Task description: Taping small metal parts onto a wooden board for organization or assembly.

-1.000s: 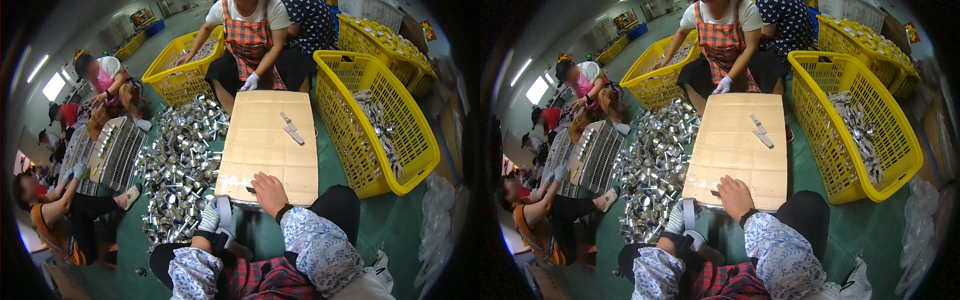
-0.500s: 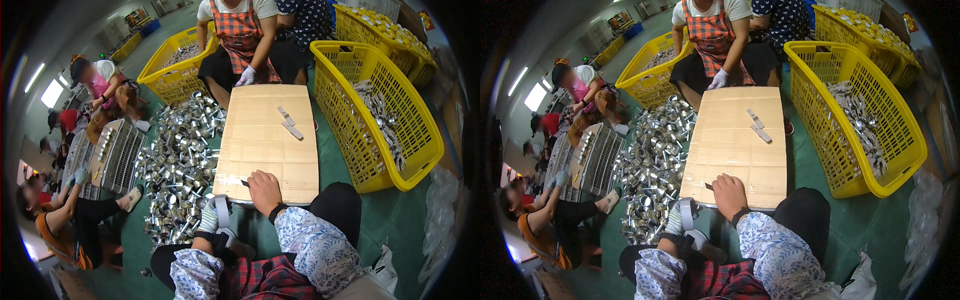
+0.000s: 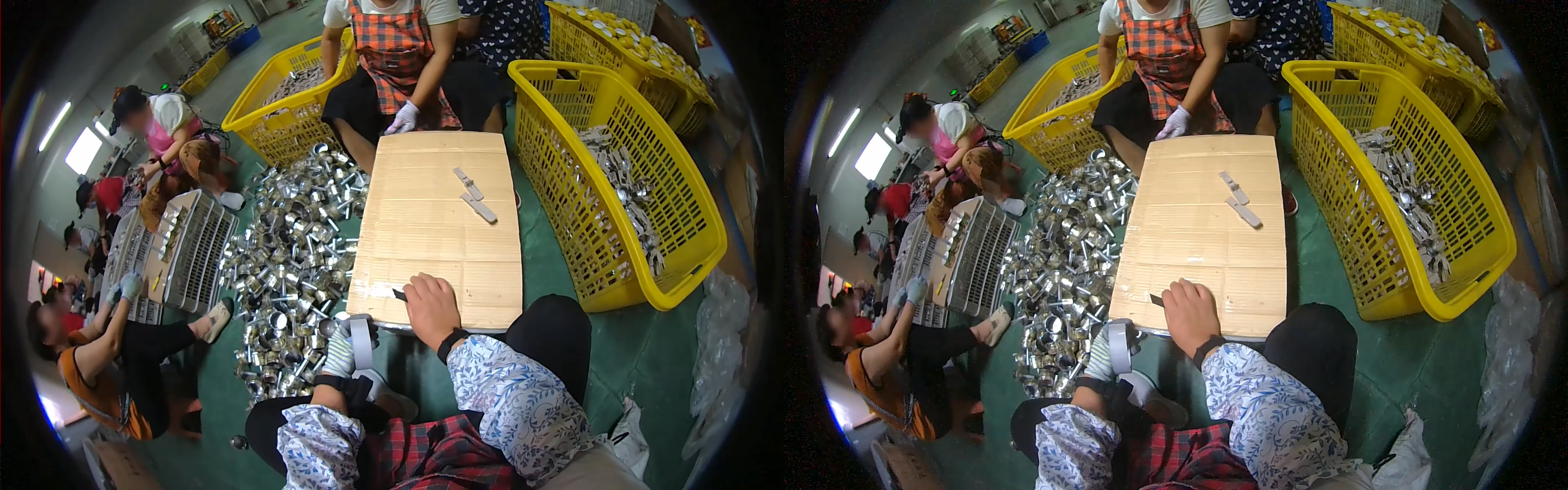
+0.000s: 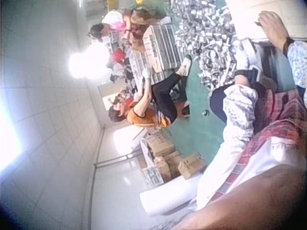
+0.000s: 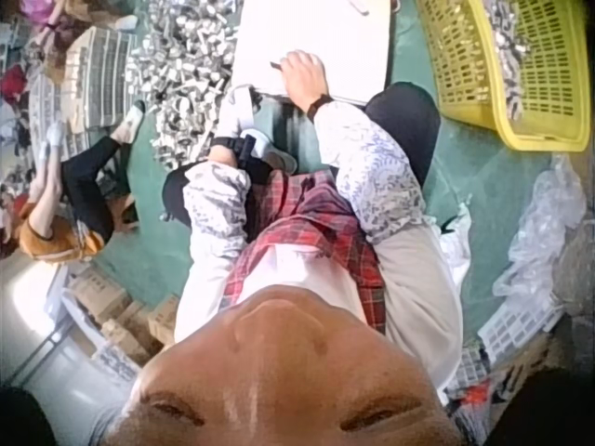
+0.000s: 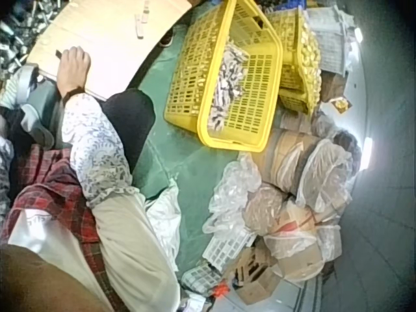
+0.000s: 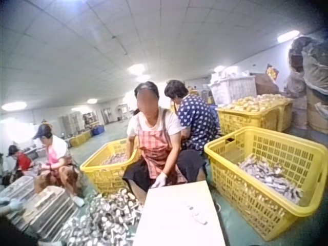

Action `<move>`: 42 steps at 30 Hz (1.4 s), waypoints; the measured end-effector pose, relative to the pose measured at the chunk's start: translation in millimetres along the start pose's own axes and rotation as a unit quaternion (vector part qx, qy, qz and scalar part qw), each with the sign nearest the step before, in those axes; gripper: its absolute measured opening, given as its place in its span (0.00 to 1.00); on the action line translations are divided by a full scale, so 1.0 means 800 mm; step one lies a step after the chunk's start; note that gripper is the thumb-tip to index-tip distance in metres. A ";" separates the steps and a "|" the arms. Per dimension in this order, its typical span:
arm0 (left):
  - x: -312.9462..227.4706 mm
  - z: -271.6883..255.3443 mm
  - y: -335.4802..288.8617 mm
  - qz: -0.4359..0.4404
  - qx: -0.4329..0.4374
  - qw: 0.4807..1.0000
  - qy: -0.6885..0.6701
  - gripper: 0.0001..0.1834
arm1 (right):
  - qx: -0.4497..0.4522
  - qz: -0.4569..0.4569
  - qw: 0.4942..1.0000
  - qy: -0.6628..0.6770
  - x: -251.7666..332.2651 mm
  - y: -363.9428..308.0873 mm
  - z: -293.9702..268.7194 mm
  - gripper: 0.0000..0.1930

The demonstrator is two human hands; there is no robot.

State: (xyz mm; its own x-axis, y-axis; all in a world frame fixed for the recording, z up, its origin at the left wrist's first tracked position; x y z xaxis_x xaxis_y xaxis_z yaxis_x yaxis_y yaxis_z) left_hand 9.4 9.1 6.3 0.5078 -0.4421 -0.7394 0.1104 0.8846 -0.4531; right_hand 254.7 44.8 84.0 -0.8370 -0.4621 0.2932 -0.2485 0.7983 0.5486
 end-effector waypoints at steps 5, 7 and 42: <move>0.002 0.001 -0.005 0.036 -0.024 0.998 0.054 0.11 | 0.003 0.004 1.000 0.003 0.002 0.002 0.000 0.06; 0.000 0.006 -0.007 0.022 -0.032 0.998 0.044 0.12 | 0.043 0.021 0.999 0.024 0.000 -0.002 0.001 0.11; 0.046 -0.036 0.026 0.028 -0.072 0.992 0.100 0.13 | 0.070 0.030 0.997 -0.003 -0.010 -0.010 -0.021 0.13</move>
State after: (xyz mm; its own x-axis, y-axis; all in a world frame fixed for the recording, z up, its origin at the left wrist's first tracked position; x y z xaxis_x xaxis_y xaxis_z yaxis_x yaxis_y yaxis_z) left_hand 6.1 6.7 -44.7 0.3284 -0.4271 -0.8425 -0.0438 0.8841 -0.4652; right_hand 271.7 35.9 90.1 -0.8551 -0.4099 0.3175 -0.2634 0.8708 0.4151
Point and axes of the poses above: each hand's wrist, its own y-axis towards the middle knuckle, its own z-axis out of the palm, x = y × z, the point moved 2 cm from there along y, towards the middle knuckle, and after that the axes turned 1 degree about -y, right-handed, at the moved point
